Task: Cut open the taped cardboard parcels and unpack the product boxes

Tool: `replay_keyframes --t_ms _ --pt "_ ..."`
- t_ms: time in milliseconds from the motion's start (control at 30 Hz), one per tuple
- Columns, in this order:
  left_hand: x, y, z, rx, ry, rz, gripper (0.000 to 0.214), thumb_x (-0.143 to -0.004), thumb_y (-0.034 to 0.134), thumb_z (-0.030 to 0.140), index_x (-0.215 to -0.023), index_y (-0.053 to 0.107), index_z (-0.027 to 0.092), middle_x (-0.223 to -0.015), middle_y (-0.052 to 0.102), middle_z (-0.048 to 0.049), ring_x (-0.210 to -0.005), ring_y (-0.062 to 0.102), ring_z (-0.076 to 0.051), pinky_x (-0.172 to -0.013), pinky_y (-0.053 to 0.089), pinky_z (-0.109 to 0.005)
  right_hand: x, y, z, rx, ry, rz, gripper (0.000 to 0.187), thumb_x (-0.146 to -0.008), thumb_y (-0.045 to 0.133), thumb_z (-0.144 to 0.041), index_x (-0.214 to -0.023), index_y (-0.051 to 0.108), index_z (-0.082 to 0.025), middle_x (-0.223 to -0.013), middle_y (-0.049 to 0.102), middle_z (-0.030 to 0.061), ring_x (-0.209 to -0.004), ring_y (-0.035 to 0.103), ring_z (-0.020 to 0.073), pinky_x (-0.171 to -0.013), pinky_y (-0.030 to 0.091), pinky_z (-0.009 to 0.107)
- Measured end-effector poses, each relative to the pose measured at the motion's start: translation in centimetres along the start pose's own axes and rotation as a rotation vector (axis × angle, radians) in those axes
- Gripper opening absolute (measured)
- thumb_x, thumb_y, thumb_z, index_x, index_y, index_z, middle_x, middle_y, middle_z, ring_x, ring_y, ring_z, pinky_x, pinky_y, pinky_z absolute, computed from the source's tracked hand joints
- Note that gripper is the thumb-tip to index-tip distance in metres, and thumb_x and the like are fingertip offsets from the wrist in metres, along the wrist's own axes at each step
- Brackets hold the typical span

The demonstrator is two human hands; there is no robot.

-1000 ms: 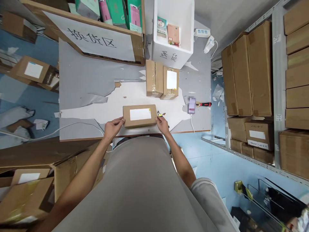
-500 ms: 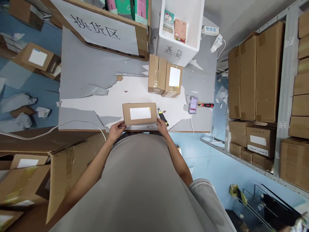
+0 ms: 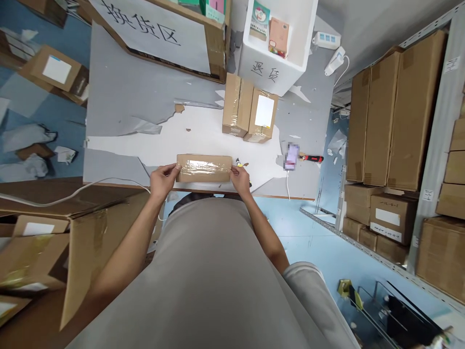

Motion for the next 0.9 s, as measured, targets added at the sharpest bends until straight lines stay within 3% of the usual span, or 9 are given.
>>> replay_keyframes --t_ms 167,333,433,567,700,800,900 --pt "-0.2 0.7 0.7 0.039 -0.026 0.046 0.045 -0.100 0.079 0.049 -0.121 0.091 0.012 -0.126 0.087 -0.0179 -0.112 0.082 -0.032 -0.117 0.065 -0.046 -0.9 0.6 -0.2 0.068 -0.012 0.016 0.029 -0.106 0.078 -0.039 -0.124 0.088 -0.018 -0.132 0.089 0.0169 -0.119 0.088 0.0309 -0.120 0.069 0.048" --pt "1.1 0.4 3.0 -0.008 0.013 0.041 0.050 -0.102 0.080 0.055 -0.125 0.092 0.012 -0.120 0.086 -0.0155 -0.109 0.081 -0.032 -0.114 0.066 -0.046 -1.6 -1.0 0.4 -0.054 0.057 -0.027 0.027 -0.100 0.082 -0.041 -0.117 0.089 -0.020 -0.126 0.092 0.0132 -0.123 0.089 0.0328 -0.121 0.069 0.049" --pt "3.1 0.7 5.4 0.019 0.111 -0.029 0.054 -0.105 0.075 0.061 -0.129 0.093 0.016 -0.115 0.085 -0.0119 -0.109 0.080 -0.031 -0.108 0.068 -0.044 -1.6 -3.0 1.4 -0.177 0.147 0.034 0.029 -0.094 0.088 -0.044 -0.110 0.088 -0.020 -0.122 0.093 0.0121 -0.125 0.088 0.0343 -0.122 0.069 0.053" --pt "6.1 2.5 8.4 0.093 0.195 -0.178 0.057 -0.107 0.073 0.065 -0.134 0.092 0.018 -0.120 0.083 -0.0111 -0.114 0.079 -0.030 -0.109 0.068 -0.043 -0.9 -5.6 3.1 -0.296 0.334 0.131 0.034 -0.087 0.095 -0.045 -0.107 0.086 -0.019 -0.114 0.093 0.0109 -0.122 0.087 0.0319 -0.116 0.071 0.052" --pt "8.0 4.7 10.4 0.134 0.247 -0.262 0.057 -0.106 0.076 0.064 -0.138 0.091 0.019 -0.124 0.081 -0.0118 -0.112 0.081 -0.029 -0.110 0.069 -0.044 -0.6 -6.8 3.8 -0.294 0.372 0.159 0.035 -0.087 0.093 -0.050 -0.102 0.084 -0.019 -0.106 0.092 0.0103 -0.116 0.087 0.0295 -0.115 0.071 0.052" --pt "8.3 5.0 10.9 0.123 0.267 -0.271 0.056 -0.106 0.078 0.063 -0.137 0.090 0.019 -0.123 0.081 -0.0117 -0.110 0.081 -0.029 -0.111 0.069 -0.044 -0.6 -6.7 3.8 -0.278 0.362 0.171 0.036 -0.088 0.091 -0.053 -0.101 0.083 -0.021 -0.103 0.091 0.0090 -0.114 0.086 0.0290 -0.113 0.071 0.052" --pt "7.4 4.0 10.0 0.082 0.245 -0.225 0.052 -0.107 0.078 0.063 -0.133 0.089 0.019 -0.123 0.082 -0.0116 -0.110 0.081 -0.029 -0.109 0.069 -0.043 -0.6 -6.0 3.4 -0.265 0.336 0.162 0.037 -0.089 0.090 -0.055 -0.101 0.082 -0.021 -0.102 0.090 0.0090 -0.114 0.086 0.0298 -0.111 0.072 0.052"
Point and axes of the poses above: each hand's wrist, its own x-axis away from the middle knuckle, its own y-axis out of the palm, z = x × y, the point moved 3 cm from there along -x, towards the middle knuckle
